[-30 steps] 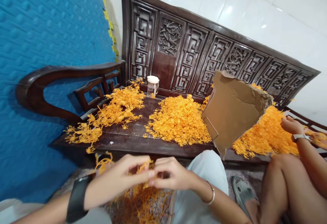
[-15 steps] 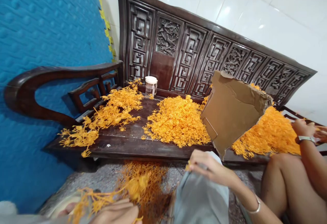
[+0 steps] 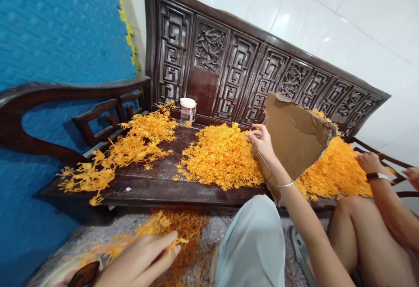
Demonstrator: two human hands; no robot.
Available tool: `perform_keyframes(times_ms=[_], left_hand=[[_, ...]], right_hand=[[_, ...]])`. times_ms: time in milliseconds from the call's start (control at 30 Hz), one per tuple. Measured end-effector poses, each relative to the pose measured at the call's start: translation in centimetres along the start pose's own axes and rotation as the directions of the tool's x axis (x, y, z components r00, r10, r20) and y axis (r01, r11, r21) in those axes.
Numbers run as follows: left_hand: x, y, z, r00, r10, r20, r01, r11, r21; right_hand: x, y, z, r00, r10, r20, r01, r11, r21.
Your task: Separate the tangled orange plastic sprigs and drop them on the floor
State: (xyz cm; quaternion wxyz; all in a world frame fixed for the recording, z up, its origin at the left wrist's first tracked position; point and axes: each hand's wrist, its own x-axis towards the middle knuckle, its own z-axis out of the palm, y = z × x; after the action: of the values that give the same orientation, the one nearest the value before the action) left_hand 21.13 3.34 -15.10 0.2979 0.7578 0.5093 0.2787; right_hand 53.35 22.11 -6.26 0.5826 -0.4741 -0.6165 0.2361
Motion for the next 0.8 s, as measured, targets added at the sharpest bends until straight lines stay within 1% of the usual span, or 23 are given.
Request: perform_keyframes(times_ms=[133, 167, 267, 300, 433, 533, 633, 733, 800], left_hand=[[0.6, 0.0, -0.3, 0.998, 0.041, 0.046, -0.041, 0.999, -0.010], [0.7, 0.1, -0.4, 0.998, 0.049, 0.044, -0.048, 0.999, -0.015], [0.8, 0.6, -0.8, 0.999, 0.037, -0.014, -0.038, 0.999, -0.024], [0.9, 0.7, -0.9, 0.999, 0.047, -0.004, -0.047, 0.999, -0.021], [1.2, 0.7, -1.3, 0.989, 0.098, 0.113, -0.100, 0.995, 0.012], [1.3, 0.7, -1.4, 0.988, 0.102, 0.112, -0.104, 0.994, 0.014], [1.4, 1.2, -1.5, 0.989, 0.109, 0.098, -0.109, 0.994, 0.003], [1.5, 1.8, -1.8, 0.992, 0.106, 0.071, -0.105, 0.994, -0.023], [1.7, 2.1, -2.1, 0.990, 0.117, 0.084, -0.114, 0.993, -0.038]], right_hand=[[2.4, 0.3, 1.1, 0.994, 0.099, -0.040, -0.099, 0.995, -0.008], [2.7, 0.3, 1.2, 0.992, 0.114, -0.053, -0.115, 0.993, -0.013], [3.4, 0.7, 1.4, 0.980, 0.156, -0.123, -0.160, 0.987, -0.024], [3.4, 0.9, 1.4, 0.971, 0.183, -0.157, -0.188, 0.982, -0.019], [3.6, 2.5, 1.4, 0.910, 0.289, -0.296, -0.289, 0.956, 0.043], [3.7, 3.9, 1.5, 0.879, 0.307, -0.365, -0.303, 0.950, 0.069], [3.9, 5.1, 1.7, 0.853, 0.323, -0.409, -0.316, 0.945, 0.087], [4.2, 5.8, 1.8, 0.840, 0.343, -0.420, -0.332, 0.938, 0.101], [4.2, 6.1, 1.8, 0.839, 0.353, -0.414, -0.342, 0.934, 0.104]])
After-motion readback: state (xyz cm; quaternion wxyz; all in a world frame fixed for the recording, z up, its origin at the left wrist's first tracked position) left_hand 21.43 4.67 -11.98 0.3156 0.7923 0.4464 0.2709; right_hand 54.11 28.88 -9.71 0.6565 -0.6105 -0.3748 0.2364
